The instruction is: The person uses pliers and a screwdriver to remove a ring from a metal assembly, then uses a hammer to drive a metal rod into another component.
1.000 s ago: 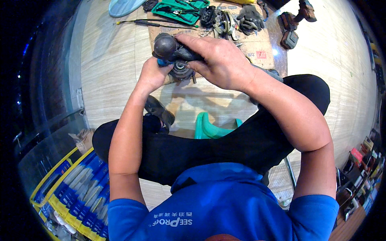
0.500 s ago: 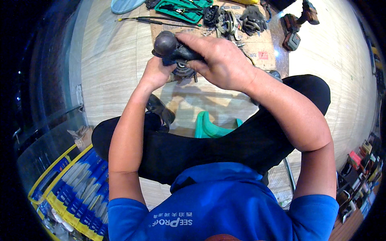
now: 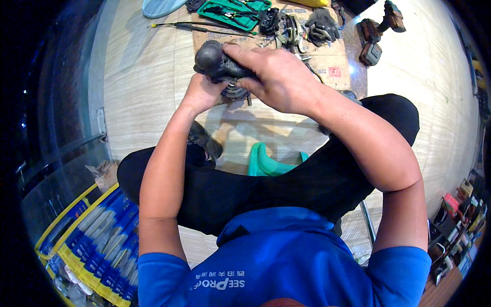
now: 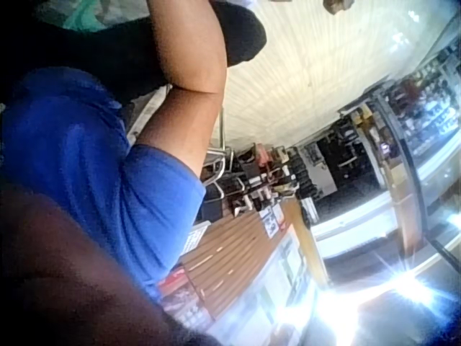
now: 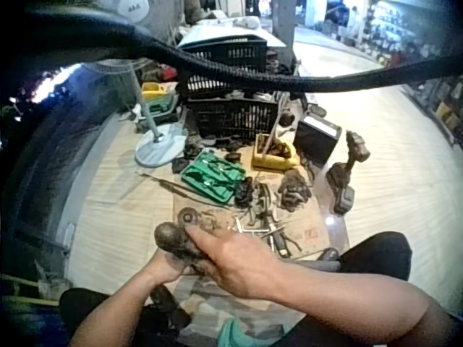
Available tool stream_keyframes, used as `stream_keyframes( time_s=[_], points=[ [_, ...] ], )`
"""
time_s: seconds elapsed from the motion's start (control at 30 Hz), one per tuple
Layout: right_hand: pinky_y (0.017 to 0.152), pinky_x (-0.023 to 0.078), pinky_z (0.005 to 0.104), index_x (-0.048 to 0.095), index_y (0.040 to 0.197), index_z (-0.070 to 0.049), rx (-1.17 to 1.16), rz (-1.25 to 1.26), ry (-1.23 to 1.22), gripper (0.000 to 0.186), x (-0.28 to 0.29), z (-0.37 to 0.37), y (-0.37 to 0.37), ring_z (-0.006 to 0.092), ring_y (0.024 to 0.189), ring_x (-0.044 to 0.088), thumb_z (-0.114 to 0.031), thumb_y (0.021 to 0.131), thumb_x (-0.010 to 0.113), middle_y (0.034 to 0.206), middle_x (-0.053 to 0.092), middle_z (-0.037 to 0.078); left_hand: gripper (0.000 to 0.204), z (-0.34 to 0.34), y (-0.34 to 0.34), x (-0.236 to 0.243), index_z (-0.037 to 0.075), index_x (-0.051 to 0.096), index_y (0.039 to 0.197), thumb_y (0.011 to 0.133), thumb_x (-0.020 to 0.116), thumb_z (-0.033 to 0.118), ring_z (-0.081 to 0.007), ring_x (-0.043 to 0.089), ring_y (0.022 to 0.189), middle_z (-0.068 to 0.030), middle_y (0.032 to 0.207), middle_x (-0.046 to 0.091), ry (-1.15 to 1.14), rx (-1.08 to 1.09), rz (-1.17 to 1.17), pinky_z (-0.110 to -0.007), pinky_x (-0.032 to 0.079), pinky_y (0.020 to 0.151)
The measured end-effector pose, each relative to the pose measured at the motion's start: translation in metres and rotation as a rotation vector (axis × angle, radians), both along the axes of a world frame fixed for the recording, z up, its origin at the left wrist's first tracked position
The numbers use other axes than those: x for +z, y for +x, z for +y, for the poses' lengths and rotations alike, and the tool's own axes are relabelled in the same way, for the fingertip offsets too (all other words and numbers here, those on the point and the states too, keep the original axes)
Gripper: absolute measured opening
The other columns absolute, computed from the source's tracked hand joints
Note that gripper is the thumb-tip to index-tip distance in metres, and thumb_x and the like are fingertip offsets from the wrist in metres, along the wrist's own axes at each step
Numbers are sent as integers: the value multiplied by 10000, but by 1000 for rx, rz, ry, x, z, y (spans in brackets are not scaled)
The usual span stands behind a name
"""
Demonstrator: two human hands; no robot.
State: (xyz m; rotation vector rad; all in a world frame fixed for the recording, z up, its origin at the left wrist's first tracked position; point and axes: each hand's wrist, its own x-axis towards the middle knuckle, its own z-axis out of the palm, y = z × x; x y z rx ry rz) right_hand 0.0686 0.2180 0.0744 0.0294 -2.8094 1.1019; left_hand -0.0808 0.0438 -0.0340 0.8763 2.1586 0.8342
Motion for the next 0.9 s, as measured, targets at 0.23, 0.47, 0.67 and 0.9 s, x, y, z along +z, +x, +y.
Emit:
stream_keyframes(
  time_s=[0.23, 0.47, 0.67, 0.9],
  points=[
    [668, 516, 517, 499, 1261, -91, 21, 92, 57, 493, -8, -2, 6, 411, 824, 649, -186, 813, 680, 908, 642, 217, 379, 1, -1, 0, 56, 594, 1220, 847, 648, 13, -234, 615, 1106, -115, 1169, 662, 12, -90, 58, -367, 466, 974],
    [652, 516, 513, 499, 1266, -94, 12, 10, 84, 495, -3, -1, 8, 412, 817, 651, -176, 813, 679, 861, 644, 215, 371, -2, 5, 5, 75, 617, 1202, 838, 679, 40, -253, 635, 1081, -126, 1149, 677, 3, -18, 81, -366, 482, 941],
    [671, 514, 515, 499, 1265, -79, -22, 81, 49, 492, -4, 5, 11, 409, 836, 651, -169, 816, 679, 880, 660, 206, 319, 1, 2, 8, 81, 652, 1141, 827, 702, 63, -271, 662, 1020, -128, 1074, 702, 17, 34, 110, -379, 502, 890],
    [696, 514, 512, 510, 1254, -73, -39, 101, 29, 488, -5, 5, 12, 405, 868, 648, -160, 807, 686, 895, 667, 202, 327, 4, 4, 4, 61, 641, 1150, 828, 699, 66, -262, 646, 1054, -137, 1091, 694, 8, 19, 36, -380, 486, 923]
  ],
)
